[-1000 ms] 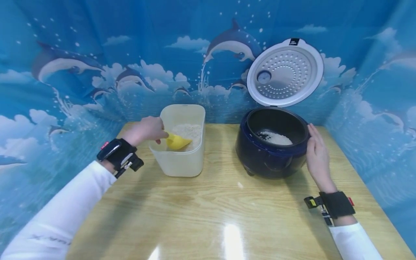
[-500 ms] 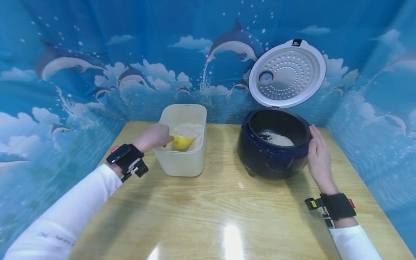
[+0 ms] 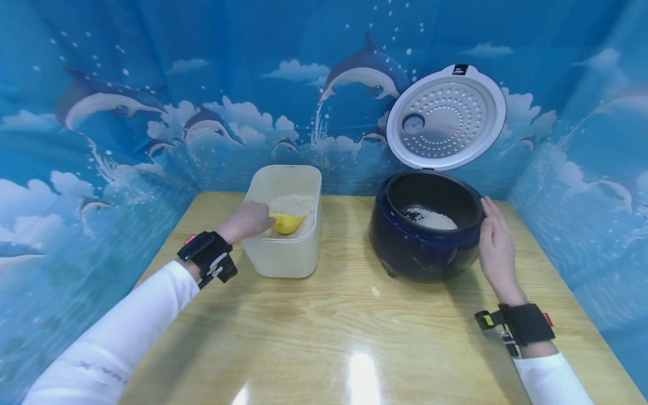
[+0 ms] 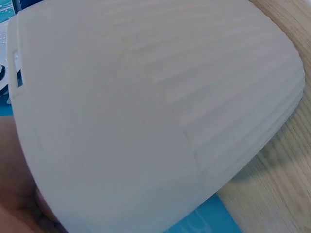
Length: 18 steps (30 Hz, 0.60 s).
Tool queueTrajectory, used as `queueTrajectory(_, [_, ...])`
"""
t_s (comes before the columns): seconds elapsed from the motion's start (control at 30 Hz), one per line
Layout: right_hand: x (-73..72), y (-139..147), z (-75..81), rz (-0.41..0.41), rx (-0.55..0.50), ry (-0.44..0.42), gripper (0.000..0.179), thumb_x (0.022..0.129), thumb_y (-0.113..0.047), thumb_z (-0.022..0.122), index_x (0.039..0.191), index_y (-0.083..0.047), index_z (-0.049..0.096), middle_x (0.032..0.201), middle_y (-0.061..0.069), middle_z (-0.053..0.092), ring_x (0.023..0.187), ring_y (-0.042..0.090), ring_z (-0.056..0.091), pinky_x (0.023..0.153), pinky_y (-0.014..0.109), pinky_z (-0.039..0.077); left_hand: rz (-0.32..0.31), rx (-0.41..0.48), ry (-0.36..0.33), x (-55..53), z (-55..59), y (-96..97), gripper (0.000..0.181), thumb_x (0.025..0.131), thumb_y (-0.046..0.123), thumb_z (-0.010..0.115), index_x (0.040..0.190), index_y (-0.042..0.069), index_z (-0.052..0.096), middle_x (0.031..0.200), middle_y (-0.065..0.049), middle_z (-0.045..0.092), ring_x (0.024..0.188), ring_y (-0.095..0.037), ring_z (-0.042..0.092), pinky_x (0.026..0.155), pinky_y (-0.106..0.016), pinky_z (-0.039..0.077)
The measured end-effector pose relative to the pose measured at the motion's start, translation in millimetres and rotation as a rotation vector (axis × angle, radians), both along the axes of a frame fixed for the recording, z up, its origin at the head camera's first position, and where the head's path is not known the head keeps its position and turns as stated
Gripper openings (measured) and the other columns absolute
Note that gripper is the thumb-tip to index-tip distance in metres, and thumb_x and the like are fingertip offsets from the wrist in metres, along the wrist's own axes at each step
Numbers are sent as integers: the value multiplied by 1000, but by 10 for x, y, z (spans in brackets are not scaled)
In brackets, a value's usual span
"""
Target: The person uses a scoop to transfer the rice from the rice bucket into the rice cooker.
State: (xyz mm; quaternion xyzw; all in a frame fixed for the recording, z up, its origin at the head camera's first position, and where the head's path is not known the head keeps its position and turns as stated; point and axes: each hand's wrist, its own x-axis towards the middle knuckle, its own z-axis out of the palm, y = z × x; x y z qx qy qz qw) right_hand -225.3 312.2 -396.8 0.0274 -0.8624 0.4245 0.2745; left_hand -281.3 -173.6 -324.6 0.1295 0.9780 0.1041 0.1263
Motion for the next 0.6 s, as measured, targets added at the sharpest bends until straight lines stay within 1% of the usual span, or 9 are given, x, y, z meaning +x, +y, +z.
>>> queueTrajectory(0.03, [0, -6, -2, 1, -1, 1, 49, 112, -23, 26, 154, -1, 37, 162, 17, 32, 150, 38, 25, 123, 46, 15, 4, -2, -6, -6, -6, -8, 38, 106, 20, 50, 69, 10, 51, 59, 0, 36, 51, -14, 37, 56, -29, 33])
queueTrajectory(0.13, [2, -14, -5, -3, 0, 5, 49, 112, -23, 26, 154, -1, 38, 162, 16, 32, 150, 38, 26, 123, 45, 15, 12, 7, -57, -18, 3, -25, 42, 106, 22, 49, 65, 12, 48, 56, 2, 38, 49, -12, 33, 54, -28, 32])
queueTrajectory(0.2, [1, -13, -5, -5, 2, 10, 49, 112, -23, 26, 154, -1, 39, 162, 16, 33, 150, 38, 26, 123, 45, 16, 14, 6, -90, -23, 14, -30, 43, 106, 23, 50, 65, 12, 51, 56, 2, 41, 48, -11, 33, 54, -27, 32])
queueTrajectory(0.27, [2, -13, -6, -6, 4, 12, 49, 112, -23, 27, 154, -1, 39, 161, 17, 33, 150, 38, 27, 123, 46, 16, 18, 4, -105, -23, 17, -34, 42, 105, 23, 51, 65, 11, 51, 56, 2, 42, 48, -12, 35, 55, -28, 33])
queueTrajectory(0.33, [4, -13, -8, -7, 3, 11, 49, 112, -22, 27, 153, -1, 39, 161, 16, 33, 150, 37, 27, 123, 46, 16, 22, 0, -96, -14, 14, -38, 39, 105, 23, 53, 67, 10, 52, 58, 1, 41, 51, -13, 37, 56, -28, 34])
queueTrajectory(0.47, [7, -13, -9, -7, 2, 3, 49, 112, -23, 27, 154, -2, 39, 162, 15, 33, 150, 37, 26, 123, 48, 17, 21, 14, -40, 20, 10, -42, 37, 104, 22, 54, 70, 11, 49, 61, 1, 37, 54, -14, 38, 58, -29, 33])
queueTrajectory(0.6, [6, -3, -5, -7, 0, -1, 49, 112, -23, 26, 154, -2, 38, 162, 15, 32, 150, 37, 26, 123, 47, 16, 18, 40, -16, 50, 3, -45, 42, 105, 23, 54, 65, 13, 46, 57, 2, 34, 51, -12, 33, 56, -29, 31])
